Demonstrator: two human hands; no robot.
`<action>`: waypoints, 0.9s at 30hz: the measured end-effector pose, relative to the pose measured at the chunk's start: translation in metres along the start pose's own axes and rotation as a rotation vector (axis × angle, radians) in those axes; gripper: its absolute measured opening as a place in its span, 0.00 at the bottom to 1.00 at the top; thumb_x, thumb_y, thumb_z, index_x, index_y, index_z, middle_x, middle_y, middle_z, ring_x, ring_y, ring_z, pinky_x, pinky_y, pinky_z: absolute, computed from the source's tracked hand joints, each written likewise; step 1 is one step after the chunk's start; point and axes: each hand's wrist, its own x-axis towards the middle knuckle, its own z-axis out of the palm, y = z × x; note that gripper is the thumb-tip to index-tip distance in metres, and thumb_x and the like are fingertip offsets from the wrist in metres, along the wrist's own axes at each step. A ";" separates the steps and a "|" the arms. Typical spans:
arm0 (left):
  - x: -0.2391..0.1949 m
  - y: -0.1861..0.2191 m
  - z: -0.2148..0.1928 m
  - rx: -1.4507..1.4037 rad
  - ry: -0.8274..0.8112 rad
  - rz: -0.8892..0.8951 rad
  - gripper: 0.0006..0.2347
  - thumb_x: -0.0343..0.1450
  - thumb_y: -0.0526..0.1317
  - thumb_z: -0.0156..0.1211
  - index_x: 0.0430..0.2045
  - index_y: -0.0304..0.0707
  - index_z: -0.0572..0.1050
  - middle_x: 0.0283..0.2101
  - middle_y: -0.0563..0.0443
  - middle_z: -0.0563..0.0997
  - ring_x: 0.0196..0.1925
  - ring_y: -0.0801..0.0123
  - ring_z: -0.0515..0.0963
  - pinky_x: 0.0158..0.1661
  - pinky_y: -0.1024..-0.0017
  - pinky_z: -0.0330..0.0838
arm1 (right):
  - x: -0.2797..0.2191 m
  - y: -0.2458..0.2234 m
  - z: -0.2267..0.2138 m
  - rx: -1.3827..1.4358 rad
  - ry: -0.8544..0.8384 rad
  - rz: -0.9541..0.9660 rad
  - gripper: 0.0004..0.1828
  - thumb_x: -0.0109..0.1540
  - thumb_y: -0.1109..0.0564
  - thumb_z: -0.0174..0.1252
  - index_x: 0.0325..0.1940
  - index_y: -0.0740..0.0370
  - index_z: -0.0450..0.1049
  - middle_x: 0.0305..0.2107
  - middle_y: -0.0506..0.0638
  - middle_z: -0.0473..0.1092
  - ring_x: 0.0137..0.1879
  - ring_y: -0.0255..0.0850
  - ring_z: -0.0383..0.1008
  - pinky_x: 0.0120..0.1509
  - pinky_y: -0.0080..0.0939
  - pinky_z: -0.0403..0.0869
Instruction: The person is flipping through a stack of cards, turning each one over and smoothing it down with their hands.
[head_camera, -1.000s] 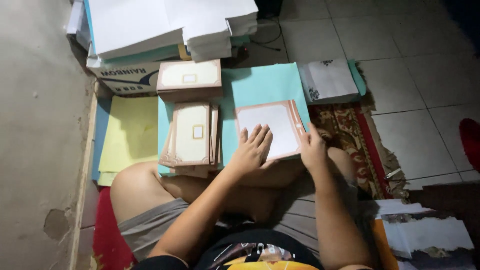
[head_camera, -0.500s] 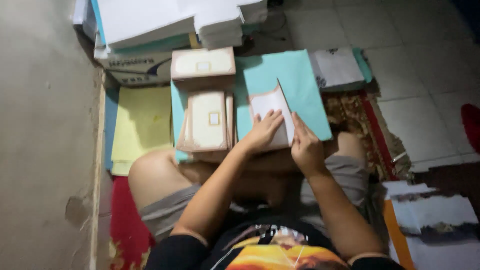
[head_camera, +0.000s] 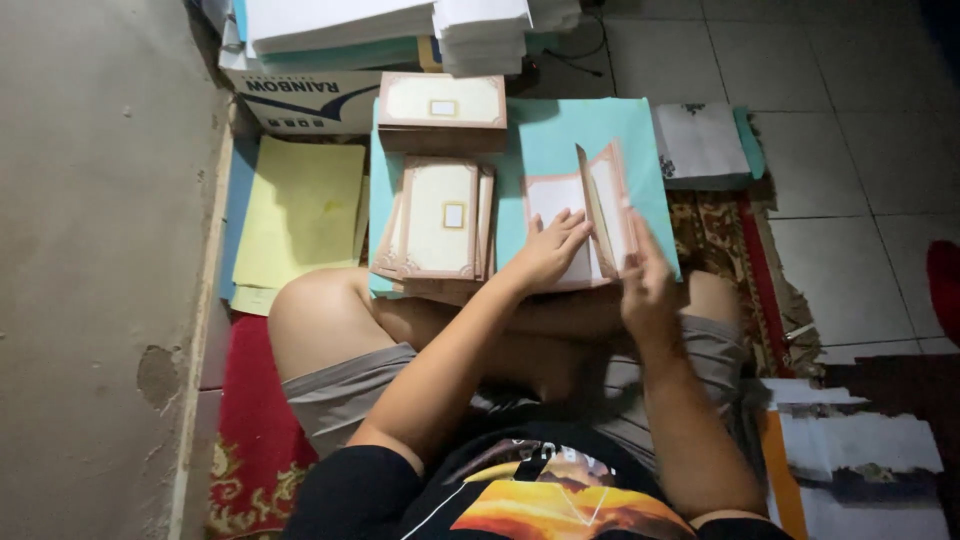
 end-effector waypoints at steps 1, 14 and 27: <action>-0.002 0.003 -0.001 -0.006 -0.004 -0.005 0.33 0.81 0.61 0.18 0.66 0.42 0.68 0.73 0.42 0.63 0.79 0.52 0.52 0.71 0.36 0.25 | 0.006 0.000 -0.009 -0.002 -0.003 0.008 0.37 0.69 0.37 0.43 0.79 0.56 0.57 0.73 0.54 0.57 0.77 0.46 0.53 0.75 0.51 0.59; 0.000 0.022 0.009 -1.048 0.240 -0.448 0.35 0.67 0.50 0.54 0.73 0.47 0.58 0.72 0.36 0.55 0.71 0.39 0.56 0.67 0.36 0.49 | 0.022 0.075 -0.014 -0.412 -0.375 -0.172 0.48 0.66 0.24 0.21 0.77 0.53 0.59 0.67 0.58 0.64 0.74 0.57 0.59 0.78 0.59 0.54; 0.008 0.001 0.012 0.655 0.740 0.022 0.37 0.66 0.36 0.62 0.74 0.38 0.53 0.75 0.27 0.52 0.75 0.28 0.53 0.63 0.43 0.58 | 0.011 0.107 0.002 -0.773 -0.219 -0.225 0.24 0.69 0.48 0.46 0.70 0.49 0.71 0.70 0.47 0.64 0.76 0.48 0.60 0.77 0.52 0.57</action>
